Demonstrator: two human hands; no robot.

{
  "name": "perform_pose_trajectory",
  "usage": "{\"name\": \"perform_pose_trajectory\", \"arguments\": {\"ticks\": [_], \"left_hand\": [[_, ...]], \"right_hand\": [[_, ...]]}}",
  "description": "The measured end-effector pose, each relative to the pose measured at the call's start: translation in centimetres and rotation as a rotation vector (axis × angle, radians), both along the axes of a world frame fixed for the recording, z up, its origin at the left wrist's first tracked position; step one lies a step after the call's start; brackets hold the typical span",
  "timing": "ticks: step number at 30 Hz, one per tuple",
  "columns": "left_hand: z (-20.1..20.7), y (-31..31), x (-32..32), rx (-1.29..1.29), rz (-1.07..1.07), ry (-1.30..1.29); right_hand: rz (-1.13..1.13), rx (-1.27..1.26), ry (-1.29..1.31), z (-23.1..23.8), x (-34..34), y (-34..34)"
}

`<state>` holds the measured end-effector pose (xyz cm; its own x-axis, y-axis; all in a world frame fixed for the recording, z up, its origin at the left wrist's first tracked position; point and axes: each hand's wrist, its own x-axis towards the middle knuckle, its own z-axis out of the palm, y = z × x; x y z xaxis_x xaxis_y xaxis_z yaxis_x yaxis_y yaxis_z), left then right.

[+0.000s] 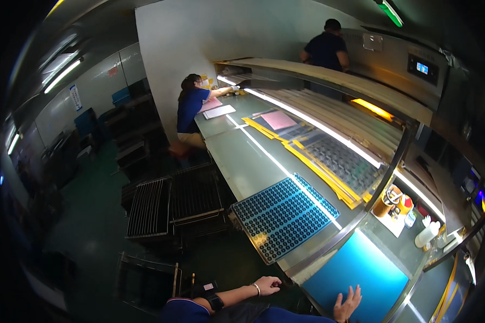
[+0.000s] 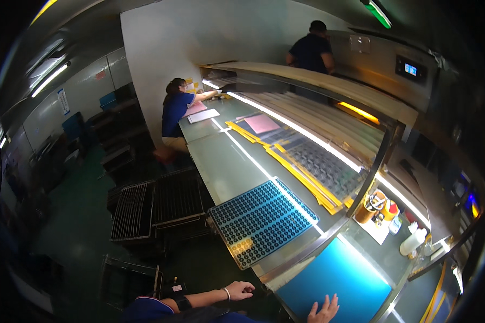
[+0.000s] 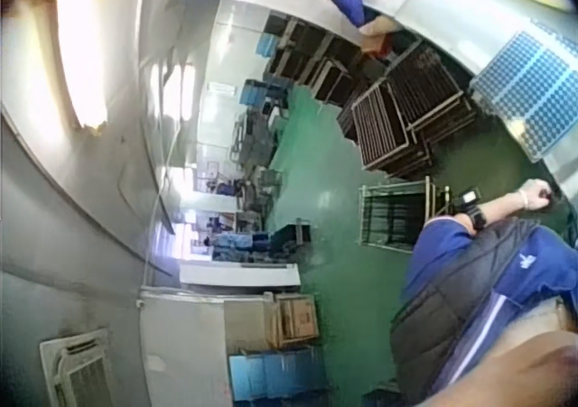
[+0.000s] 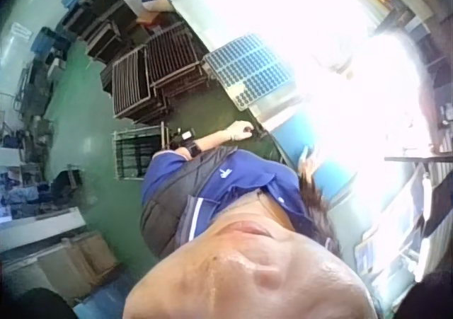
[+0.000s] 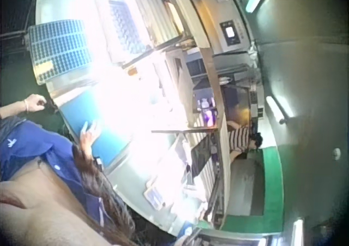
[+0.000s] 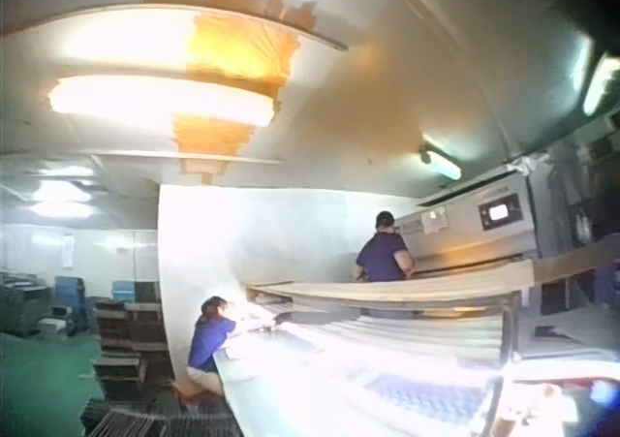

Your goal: Handling and organizing patterned manufacturing sheets at a production line workstation.

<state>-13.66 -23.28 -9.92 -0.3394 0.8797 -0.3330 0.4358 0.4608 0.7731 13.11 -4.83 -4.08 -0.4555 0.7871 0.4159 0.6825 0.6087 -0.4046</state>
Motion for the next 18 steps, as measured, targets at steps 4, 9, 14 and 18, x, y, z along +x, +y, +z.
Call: {"name": "perform_pose_trajectory", "arguments": {"ticks": [4,9,14,18], "left_hand": [[0.1,-0.9,-0.7,-0.009,0.049,0.009],[0.3,-1.3,-0.9,-0.053,-0.050,0.048],[-0.5,-1.8,-0.9,0.005,-0.020,0.032],[-1.6,-2.4,-0.9,0.013,-0.032,0.039]], "right_hand": [[0.123,0.096,-0.074,-1.8,-0.1,-1.0],[0.101,0.249,-0.096,-3.0,-0.4,-1.5],[0.084,0.213,-0.110,-2.7,-0.9,-1.4],[0.084,0.129,-0.172,-1.0,-0.7,-1.8]]}}
